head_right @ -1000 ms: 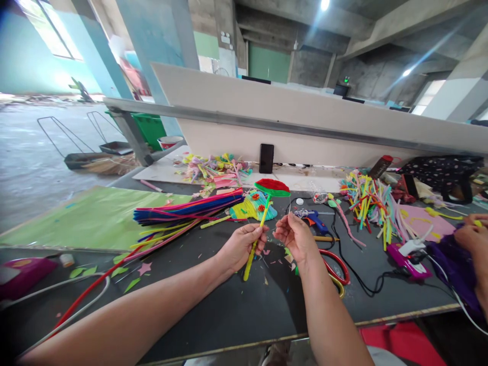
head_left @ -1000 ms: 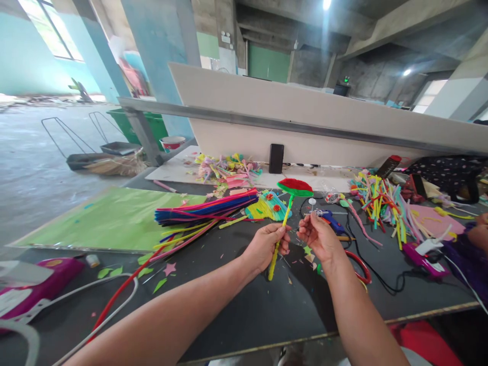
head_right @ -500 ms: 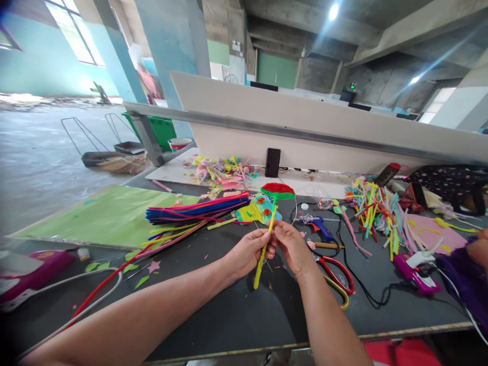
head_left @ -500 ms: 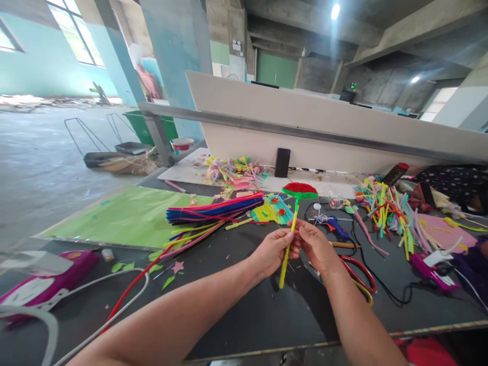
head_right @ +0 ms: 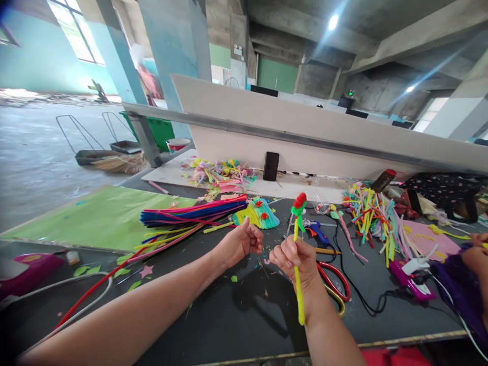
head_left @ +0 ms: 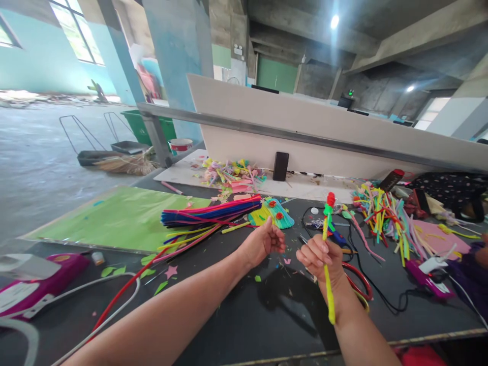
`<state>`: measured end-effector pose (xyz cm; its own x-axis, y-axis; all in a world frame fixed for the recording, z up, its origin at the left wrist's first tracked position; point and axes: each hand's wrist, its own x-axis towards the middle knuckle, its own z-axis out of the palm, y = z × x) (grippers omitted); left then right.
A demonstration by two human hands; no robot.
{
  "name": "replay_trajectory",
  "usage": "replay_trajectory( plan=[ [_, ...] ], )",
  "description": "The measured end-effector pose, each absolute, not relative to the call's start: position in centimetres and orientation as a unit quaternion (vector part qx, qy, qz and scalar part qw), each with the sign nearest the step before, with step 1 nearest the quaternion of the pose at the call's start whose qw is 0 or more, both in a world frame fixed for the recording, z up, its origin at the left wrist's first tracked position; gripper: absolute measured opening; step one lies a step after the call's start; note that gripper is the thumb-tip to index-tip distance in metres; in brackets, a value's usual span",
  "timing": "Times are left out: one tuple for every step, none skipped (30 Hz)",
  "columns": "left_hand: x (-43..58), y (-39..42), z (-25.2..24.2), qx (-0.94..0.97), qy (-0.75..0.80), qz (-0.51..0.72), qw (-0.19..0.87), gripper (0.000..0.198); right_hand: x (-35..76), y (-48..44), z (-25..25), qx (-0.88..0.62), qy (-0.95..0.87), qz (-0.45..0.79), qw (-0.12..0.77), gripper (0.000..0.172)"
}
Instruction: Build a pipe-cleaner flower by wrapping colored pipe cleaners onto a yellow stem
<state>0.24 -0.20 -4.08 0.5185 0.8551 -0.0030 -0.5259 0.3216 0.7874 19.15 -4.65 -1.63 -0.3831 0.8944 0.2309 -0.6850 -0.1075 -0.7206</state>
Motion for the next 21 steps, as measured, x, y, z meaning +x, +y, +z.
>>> replay_trajectory(
  plan=[
    [0.4,-0.3,-4.2,0.383,0.216,0.438,0.784,0.057,19.0,-4.8,-1.6,-0.126,-0.394,0.733,0.541,0.035],
    [0.5,-0.4,-4.3,0.385,0.217,0.435,0.785,0.055,18.8,-4.8,-1.7,-0.129,-0.395,0.734,0.538,0.034],
    [0.6,-0.5,-4.3,0.385,0.217,0.433,0.786,0.054,18.6,-4.8,-1.7,-0.139,-0.396,0.735,0.533,0.031],
    [0.7,-0.6,-4.3,0.383,0.214,0.434,0.787,0.054,18.4,-4.6,-1.7,-0.153,-0.398,0.734,0.528,0.027],
    [0.7,-0.6,-4.3,0.379,0.209,0.441,0.786,0.055,18.1,-4.5,-1.8,-0.173,-0.401,0.729,0.527,0.023],
    [0.6,-0.6,-4.3,0.372,0.202,0.455,0.783,0.056,18.0,-4.2,-1.8,-0.197,-0.404,0.719,0.530,0.020],
    [0.5,-0.5,-4.2,0.364,0.194,0.474,0.778,0.058,17.8,-3.9,-2.0,-0.227,-0.405,0.706,0.535,0.019],
    [0.4,-0.4,-4.1,0.353,0.189,0.495,0.771,0.060,17.6,-3.6,-2.1,-0.261,-0.405,0.689,0.542,0.019],
    [0.3,-0.3,-4.0,0.344,0.186,0.514,0.763,0.062,17.5,-3.4,-2.3,-0.297,-0.405,0.670,0.546,0.020],
    [0.2,-0.1,-3.9,0.337,0.185,0.529,0.756,0.063,17.5,-3.1,-2.6,-0.336,-0.406,0.651,0.546,0.021],
    [0.1,-0.1,-3.9,0.333,0.184,0.538,0.752,0.062,17.4,-2.9,-2.8,-0.373,-0.409,0.631,0.543,0.022],
    [0.1,0.0,-3.9,0.332,0.184,0.541,0.751,0.060,17.3,-2.8,-3.0,-0.404,-0.416,0.612,0.538,0.022],
    [0.1,0.0,-3.9,0.332,0.184,0.538,0.752,0.057,17.2,-2.8,-3.2,-0.429,-0.426,0.592,0.532,0.023],
    [0.2,0.0,-4.0,0.331,0.186,0.533,0.756,0.053,17.1,-2.8,-3.3,-0.448,-0.438,0.575,0.526,0.024],
    [0.3,0.0,-4.1,0.329,0.189,0.526,0.761,0.049,16.9,-2.8,-3.5,-0.463,-0.451,0.559,0.519,0.025],
    [0.4,0.0,-4.3,0.323,0.194,0.518,0.768,0.045,16.8,-2.9,-3.6,-0.476,-0.464,0.546,0.510,0.025],
    [0.5,0.0,-4.5,0.315,0.200,0.512,0.774,0.041,16.6,-3.0,-3.8,-0.487,-0.479,0.534,0.499,0.026],
    [0.5,0.1,-4.7,0.305,0.207,0.507,0.779,0.038,16.4,-3.1,-3.9,-0.498,-0.493,0.522,0.486,0.026],
    [0.6,0.1,-4.9,0.296,0.214,0.505,0.782,0.034,16.3,-3.2,-4.1,-0.507,-0.508,0.511,0.473,0.027],
    [0.6,0.2,-5.1,0.288,0.221,0.505,0.783,0.031,16.2,-3.2,-4.2,-0.513,-0.522,0.502,0.461,0.027],
    [0.6,0.3,-5.3,0.282,0.227,0.507,0.782,0.028,16.0,-3.2,-4.4,-0.516,-0.537,0.493,0.450,0.027]
  ],
)
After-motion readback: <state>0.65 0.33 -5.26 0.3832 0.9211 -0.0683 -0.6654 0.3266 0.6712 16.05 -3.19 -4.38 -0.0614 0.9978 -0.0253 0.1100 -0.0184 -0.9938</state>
